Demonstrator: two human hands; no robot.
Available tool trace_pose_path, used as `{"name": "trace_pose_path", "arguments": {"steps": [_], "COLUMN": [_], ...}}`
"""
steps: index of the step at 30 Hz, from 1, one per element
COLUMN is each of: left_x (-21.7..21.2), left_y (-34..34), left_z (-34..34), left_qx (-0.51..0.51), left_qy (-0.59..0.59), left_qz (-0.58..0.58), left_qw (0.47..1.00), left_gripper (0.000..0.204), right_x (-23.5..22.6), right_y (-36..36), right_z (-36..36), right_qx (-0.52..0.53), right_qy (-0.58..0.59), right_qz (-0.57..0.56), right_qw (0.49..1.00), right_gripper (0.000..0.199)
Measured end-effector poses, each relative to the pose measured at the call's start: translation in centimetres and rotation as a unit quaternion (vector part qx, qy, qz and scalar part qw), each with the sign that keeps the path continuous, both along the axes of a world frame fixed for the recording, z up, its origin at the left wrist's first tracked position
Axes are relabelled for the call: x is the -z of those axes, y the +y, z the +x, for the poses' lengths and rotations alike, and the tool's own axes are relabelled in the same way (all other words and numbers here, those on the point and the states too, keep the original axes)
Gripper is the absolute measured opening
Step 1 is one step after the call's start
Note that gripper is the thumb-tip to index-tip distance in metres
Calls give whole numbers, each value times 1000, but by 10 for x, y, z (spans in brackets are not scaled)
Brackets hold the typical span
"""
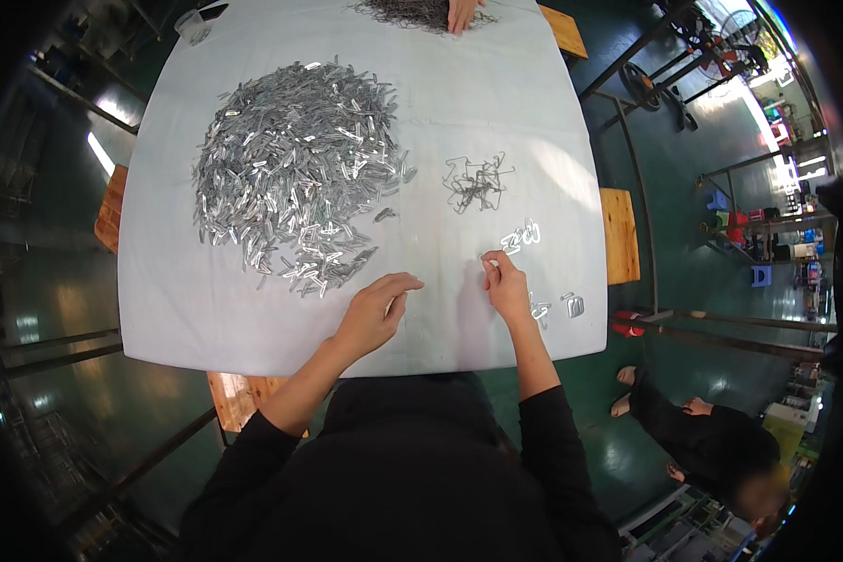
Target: The person prepares a drink by pouring water into a cup, then walks to a table and sorts metal fasteners by hand into separate piles. The person handles nails and wire pieces, separating them into distinct groups on the table.
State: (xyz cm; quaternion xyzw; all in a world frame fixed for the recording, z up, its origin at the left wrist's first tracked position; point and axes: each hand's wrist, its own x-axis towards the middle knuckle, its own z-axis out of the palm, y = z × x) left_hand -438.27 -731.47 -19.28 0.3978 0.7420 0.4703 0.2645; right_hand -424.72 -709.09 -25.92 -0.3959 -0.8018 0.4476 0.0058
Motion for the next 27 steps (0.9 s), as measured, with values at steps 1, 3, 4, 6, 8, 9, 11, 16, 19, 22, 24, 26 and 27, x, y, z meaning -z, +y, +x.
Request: {"name": "trace_pose_path", "arguments": {"steps": [1,3,4,6,8,9,11,16,19,22,24,26,27], "left_x": [6,19,26,36,45,49,58,79,83,78,75,75,76], "left_y": [1,4,6,9,11,13,16,22,27,34,41,49,53], "left_z": [6,16,19,24,28,29,30,30,30,31,31,33,32], "left_qx": [3,11,12,4,-5,-11,-21,-46,-56,-58,-44,-37,-32], "left_qy": [-3,-9,-19,-13,-12,-7,-8,5,45,31,12,40,45], "left_qz": [-7,-1,-4,-6,-10,-10,-22,-35,-45,-42,-68,-21,-11], "left_qw": [1000,1000,1000,1000,1000,1000,1000,998,996,997,997,998,998], "left_gripper": [26,26,27,27,27,27,26,26,25,25,25,25,25], "right_x": [4,13,17,25,32,36,45,71,81,80,76,73,72], "right_y": [-2,-4,-4,-3,0,1,4,6,4,2,2,1,0], "right_z": [5,13,15,17,16,14,12,16,18,18,17,16,15], "right_qx": [-8,-25,-29,-29,-48,-52,-81,-133,-137,-117,-120,-125,-126], "right_qy": [12,-8,36,60,59,41,79,54,35,96,87,75,75], "right_qz": [51,121,139,144,198,225,309,368,422,404,402,410,411], "right_qw": [999,992,989,987,977,972,944,919,895,902,904,900,900], "right_gripper": [12,14,14,16,16,16,18,24,30,36,36,36,35]}}
